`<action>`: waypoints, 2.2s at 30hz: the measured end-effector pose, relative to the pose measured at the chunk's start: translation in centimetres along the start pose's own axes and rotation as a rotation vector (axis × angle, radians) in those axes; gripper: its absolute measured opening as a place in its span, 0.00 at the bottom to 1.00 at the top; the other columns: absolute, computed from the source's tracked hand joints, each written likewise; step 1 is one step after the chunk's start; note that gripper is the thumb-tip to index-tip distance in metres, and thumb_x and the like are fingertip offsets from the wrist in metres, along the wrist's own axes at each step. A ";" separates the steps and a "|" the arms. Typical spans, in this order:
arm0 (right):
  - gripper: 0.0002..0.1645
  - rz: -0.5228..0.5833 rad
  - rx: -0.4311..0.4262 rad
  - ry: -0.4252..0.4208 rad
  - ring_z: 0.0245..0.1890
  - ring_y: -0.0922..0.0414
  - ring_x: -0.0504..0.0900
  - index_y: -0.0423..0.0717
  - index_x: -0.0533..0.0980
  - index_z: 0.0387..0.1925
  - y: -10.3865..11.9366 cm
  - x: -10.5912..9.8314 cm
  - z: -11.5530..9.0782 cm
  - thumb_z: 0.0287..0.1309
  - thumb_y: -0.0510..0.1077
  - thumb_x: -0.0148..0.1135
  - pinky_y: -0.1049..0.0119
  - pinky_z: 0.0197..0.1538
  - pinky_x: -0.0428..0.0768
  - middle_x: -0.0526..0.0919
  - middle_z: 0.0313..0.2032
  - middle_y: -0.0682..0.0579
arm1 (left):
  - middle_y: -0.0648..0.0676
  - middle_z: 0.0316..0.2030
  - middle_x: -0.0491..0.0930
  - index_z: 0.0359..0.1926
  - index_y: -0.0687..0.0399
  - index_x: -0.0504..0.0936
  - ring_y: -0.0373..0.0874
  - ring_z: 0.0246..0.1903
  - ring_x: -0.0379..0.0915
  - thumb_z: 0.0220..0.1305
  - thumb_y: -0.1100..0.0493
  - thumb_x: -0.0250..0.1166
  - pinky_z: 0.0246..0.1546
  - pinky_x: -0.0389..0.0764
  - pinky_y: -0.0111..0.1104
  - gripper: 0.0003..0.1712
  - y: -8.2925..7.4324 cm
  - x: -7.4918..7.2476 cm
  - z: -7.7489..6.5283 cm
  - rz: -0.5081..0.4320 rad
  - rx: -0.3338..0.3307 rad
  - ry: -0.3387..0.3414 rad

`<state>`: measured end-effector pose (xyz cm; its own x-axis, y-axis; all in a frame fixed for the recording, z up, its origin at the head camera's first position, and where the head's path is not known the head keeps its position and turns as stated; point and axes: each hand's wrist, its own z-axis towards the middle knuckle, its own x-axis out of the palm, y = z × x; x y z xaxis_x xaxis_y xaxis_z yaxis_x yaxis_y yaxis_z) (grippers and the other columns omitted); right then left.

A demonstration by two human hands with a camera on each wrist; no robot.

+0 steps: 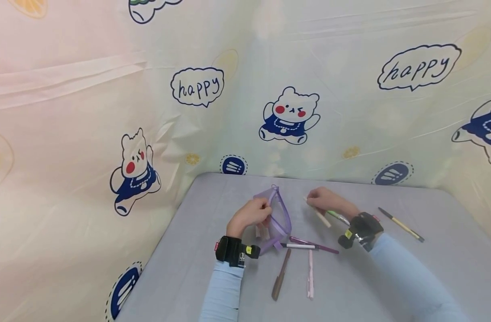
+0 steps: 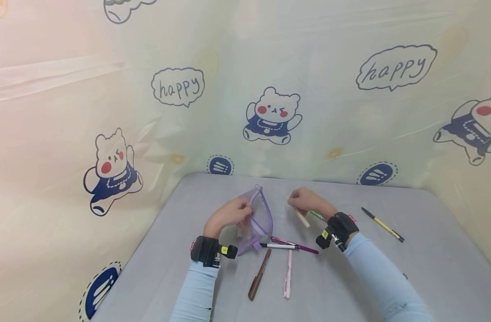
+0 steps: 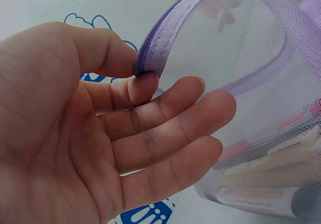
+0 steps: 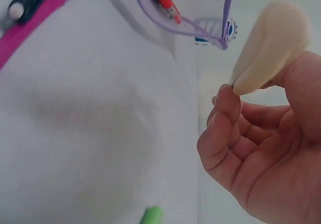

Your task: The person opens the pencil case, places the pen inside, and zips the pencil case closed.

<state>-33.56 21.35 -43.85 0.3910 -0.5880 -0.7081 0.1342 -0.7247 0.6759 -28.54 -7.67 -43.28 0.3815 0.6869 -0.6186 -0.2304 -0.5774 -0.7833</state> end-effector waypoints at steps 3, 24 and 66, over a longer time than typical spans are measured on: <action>0.22 0.024 0.002 0.015 0.21 0.59 0.76 0.29 0.76 0.50 0.7 0.5 0.4 0.62 0.43 0.55 0.67 0.25 0.80 0.81 0.29 0.41 | 0.52 0.29 0.80 0.33 0.53 0.75 0.45 0.28 0.79 0.70 0.55 0.52 0.29 0.81 0.36 0.09 0.1 0.0 0.0 -0.001 0.000 -0.004; 0.18 0.047 -0.072 0.039 0.16 0.61 0.75 0.34 0.80 0.45 4.3 4.3 3.9 0.59 0.43 0.56 0.65 0.22 0.79 0.79 0.21 0.52 | 0.53 0.29 0.81 0.34 0.52 0.75 0.45 0.28 0.80 0.71 0.54 0.52 0.30 0.81 0.35 0.10 0.0 -0.4 0.0 0.000 -0.023 0.019; 0.19 0.295 0.023 -0.084 0.19 0.60 0.80 0.28 0.79 0.41 5.2 4.7 4.6 0.65 0.42 0.53 0.67 0.26 0.81 0.82 0.22 0.50 | 0.54 0.28 0.81 0.32 0.53 0.74 0.47 0.27 0.81 0.70 0.55 0.52 0.27 0.80 0.34 0.10 -0.1 -0.6 0.1 0.031 -0.018 -0.014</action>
<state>-35.25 13.16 -44.65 0.3334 -0.8009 -0.4974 0.0051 -0.5261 0.8504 -28.78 -7.97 -42.84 0.3622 0.6747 -0.6432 -0.2258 -0.6060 -0.7628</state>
